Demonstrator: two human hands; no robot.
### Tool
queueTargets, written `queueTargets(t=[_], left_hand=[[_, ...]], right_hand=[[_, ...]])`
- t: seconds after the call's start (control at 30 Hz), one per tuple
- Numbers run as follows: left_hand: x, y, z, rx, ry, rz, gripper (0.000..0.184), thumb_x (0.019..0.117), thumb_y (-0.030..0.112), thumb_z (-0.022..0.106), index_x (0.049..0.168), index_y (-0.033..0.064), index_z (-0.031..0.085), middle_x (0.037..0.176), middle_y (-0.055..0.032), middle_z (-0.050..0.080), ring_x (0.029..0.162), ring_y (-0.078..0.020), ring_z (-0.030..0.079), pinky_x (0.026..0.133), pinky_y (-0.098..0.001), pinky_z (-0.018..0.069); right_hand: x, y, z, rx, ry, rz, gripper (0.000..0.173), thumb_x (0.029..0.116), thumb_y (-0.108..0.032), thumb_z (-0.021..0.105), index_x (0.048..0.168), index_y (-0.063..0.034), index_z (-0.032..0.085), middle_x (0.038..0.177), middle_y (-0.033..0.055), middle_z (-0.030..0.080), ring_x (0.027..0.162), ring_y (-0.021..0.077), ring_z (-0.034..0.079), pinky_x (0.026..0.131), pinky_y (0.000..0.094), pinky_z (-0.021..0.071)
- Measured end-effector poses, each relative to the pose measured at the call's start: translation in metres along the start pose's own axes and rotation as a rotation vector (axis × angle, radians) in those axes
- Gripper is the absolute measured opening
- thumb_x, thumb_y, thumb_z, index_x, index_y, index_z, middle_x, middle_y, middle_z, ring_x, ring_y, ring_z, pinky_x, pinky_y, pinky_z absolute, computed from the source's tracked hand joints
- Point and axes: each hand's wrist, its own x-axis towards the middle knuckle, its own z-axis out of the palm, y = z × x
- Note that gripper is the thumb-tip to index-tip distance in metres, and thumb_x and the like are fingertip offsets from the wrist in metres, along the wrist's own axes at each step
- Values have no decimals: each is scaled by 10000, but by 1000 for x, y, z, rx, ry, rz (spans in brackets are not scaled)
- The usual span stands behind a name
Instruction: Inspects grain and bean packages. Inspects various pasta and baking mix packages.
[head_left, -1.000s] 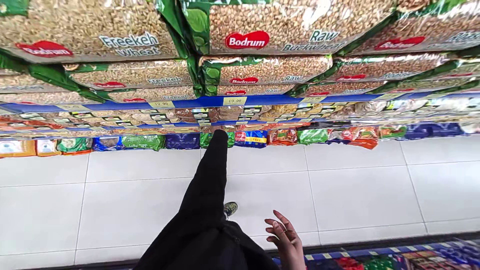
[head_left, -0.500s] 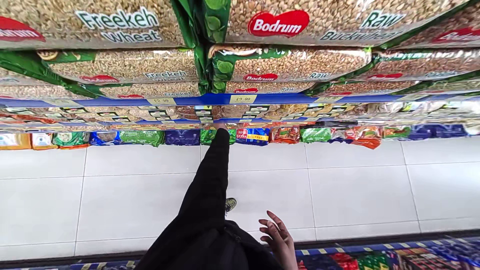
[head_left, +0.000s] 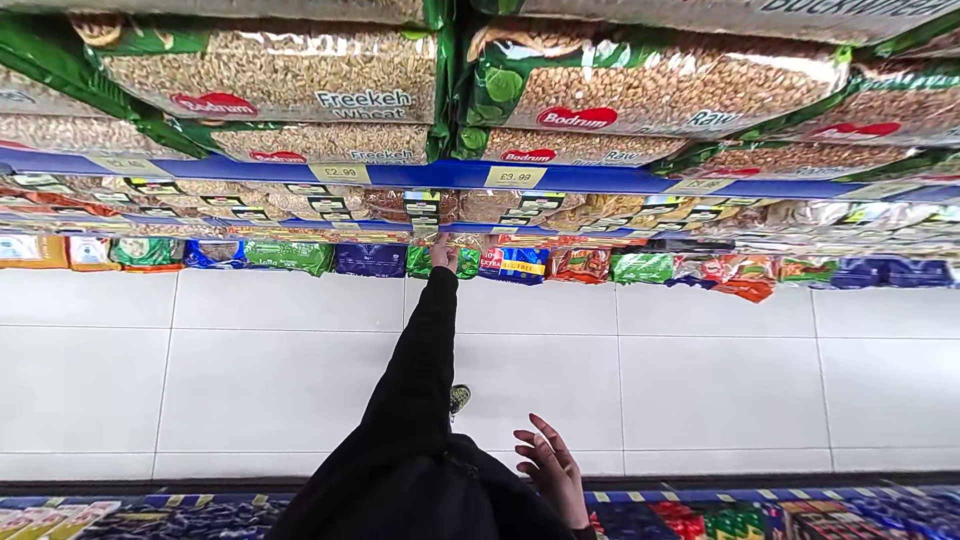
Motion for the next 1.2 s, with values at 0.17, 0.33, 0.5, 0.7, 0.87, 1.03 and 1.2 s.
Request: queueTargets(t=[0.17, 0.33, 0.5, 0.7, 0.87, 1.03, 1.2], left_hand=[[2, 0, 8, 116, 94, 76, 540, 1011, 76, 610, 1493, 50, 370, 1409, -215, 499, 1123, -288, 576, 882, -435, 533], [-33, 7, -6, 170, 112, 99, 585, 949, 129, 726, 1450, 30, 441, 1332, -222, 572, 1057, -271, 622, 838, -416, 558], [-95, 17, -58, 456, 165, 119, 646, 906, 156, 790, 1432, -23, 461, 1299, -270, 592, 1035, -327, 639, 827, -480, 561], [-234, 62, -125, 826, 20, 62, 661, 878, 140, 817, 1408, -61, 477, 1280, -288, 619, 1098, -370, 666, 912, -527, 570], [-401, 116, -123, 921, -359, 277, 495, 856, 26, 786, 1280, -92, 561, 1112, -200, 719, 980, -253, 731, 861, -428, 625], [-537, 145, -114, 852, -662, 504, 461, 822, 11, 786, 1223, -77, 577, 1046, -138, 743, 964, -220, 738, 898, -415, 625], [-613, 160, -112, 900, -857, 811, 398, 844, 27, 786, 1198, -11, 607, 1029, -58, 761, 938, -157, 748, 878, -368, 638]], right_hand=[[-3, 2, -4, 18, -8, -21, 479, 1016, -223, 527, 1440, -6, 483, 1076, 165, 740, 845, 244, 748, 635, 343, 627], [-1, -1, -6, 29, -33, -67, 540, 991, -286, 567, 1447, -8, 485, 1081, 185, 735, 853, 263, 744, 639, 361, 625], [-2, -2, -2, 21, -80, -115, 493, 1005, -245, 557, 1431, -2, 507, 1083, 199, 732, 856, 281, 743, 641, 374, 625], [4, -4, -5, -117, -224, -243, 520, 964, -226, 650, 1416, 2, 530, 1142, 198, 719, 979, 314, 733, 747, 446, 639], [-1, -17, -4, -220, -369, -414, 1036, 768, -409, 819, 1584, -59, 285, 1442, 243, 521, 1195, 327, 638, 912, 474, 600], [-59, -34, -14, 68, -966, -468, 1024, 771, -427, 877, 1520, -29, 304, 1331, 155, 640, 1079, 327, 709, 858, 512, 631], [-129, -53, -10, 212, -1041, -656, 566, 862, -246, 826, 1297, -29, 537, 1120, 109, 727, 872, 223, 746, 690, 375, 649]])
